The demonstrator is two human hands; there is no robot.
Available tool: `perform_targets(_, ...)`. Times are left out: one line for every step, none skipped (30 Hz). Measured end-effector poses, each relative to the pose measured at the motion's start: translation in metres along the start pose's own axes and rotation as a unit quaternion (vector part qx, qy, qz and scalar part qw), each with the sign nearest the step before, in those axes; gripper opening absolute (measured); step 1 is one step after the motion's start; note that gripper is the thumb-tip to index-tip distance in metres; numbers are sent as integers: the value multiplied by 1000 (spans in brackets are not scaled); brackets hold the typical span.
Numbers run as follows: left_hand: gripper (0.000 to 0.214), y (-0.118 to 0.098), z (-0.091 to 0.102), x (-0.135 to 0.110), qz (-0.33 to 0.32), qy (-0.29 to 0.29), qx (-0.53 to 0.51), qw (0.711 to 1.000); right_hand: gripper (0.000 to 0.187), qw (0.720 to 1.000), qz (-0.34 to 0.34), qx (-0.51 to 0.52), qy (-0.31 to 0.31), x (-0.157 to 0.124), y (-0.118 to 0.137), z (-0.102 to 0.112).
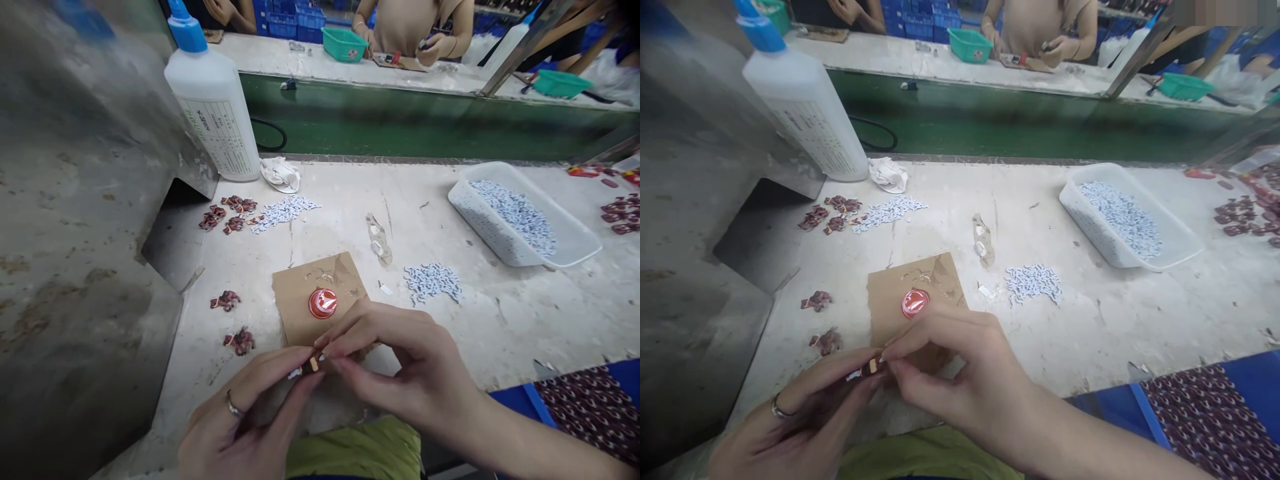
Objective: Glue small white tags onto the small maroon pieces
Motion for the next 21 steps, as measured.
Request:
perform_targets(25,0,0,0,1,1,0,1000,13,1000,6,-5,3,0,0,0)
perform_targets(26,0,1,-1,2,0,-4,1000,13,1000,13,-12,9,0,1,0)
perform_targets(27,0,2,-1,4,-3,-8,1000,13,999,23,-21,16,-1,1,1)
perform_targets(28,-1,3,-1,3,-6,-11,1000,13,999,35,-35,24,-1,2,1)
perform_targets(28,-1,4,-1,1,-9,-13,1000,13,997,48,-55,33,-2,3,1)
perform_targets(28,-2,5,-1,0,-13,-13,1000,13,993,66,-82,44,-2,4,1)
perform_targets(28,-2,4,-1,-2,-12,-11,1000,15,987,91,-116,58,-3,7,1)
perform_targets(27,-2,4,0,-4,-16,-6,1000,16,978,121,-156,74,-3,11,1)
perform_targets(25,-2,4,1,-5,-15,-4,1000,18,964,153,-197,92,-2,15,1)
perform_targets(23,-1,3,2,-7,-10,-4,1000,19,949,183,-233,110,-2,19,0)
perform_targets(23,-1,2,3,-8,-2,-6,1000,20,934,206,-262,127,-1,23,0)
perform_targets(23,-1,2,4,-6,6,-8,1000,21,923,223,-283,139,-1,27,0)
perform_targets(25,-1,1,5,-4,16,-11,1000,23,915,234,-294,145,0,29,0)
perform_targets(27,-1,0,6,-2,22,-14,1000,24,912,239,-299,147,0,31,1)
perform_targets(29,-2,-1,6,-1,29,-15,999,23,914,238,-297,143,0,31,2)
perform_targets(30,-3,-1,6,0,26,-20,999,21,922,227,-286,132,0,31,3)
perform_targets(30,-4,-2,5,5,21,-31,999,19,936,204,-264,116,0,29,4)
perform_targets(28,-5,-3,4,14,13,-44,999,20,953,168,-231,98,1,25,5)
perform_targets(26,-6,-4,3,29,4,-60,998,24,971,127,-187,79,1,22,6)
perform_targets(25,-6,-5,1,48,-5,-72,996,29,984,87,-139,65,1,18,6)
perform_targets(26,-6,-6,-1,64,-8,-76,995,31,992,53,-95,59,2,16,5)
Point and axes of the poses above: each hand's wrist, its own x-axis towards the middle knuckle, its own z-axis out of the back of the hand, y = z × x, the point moved 4 cm from there along x, towards the middle knuckle, and after that the axes turned 15 degrees about z, right-handed, at the moved point
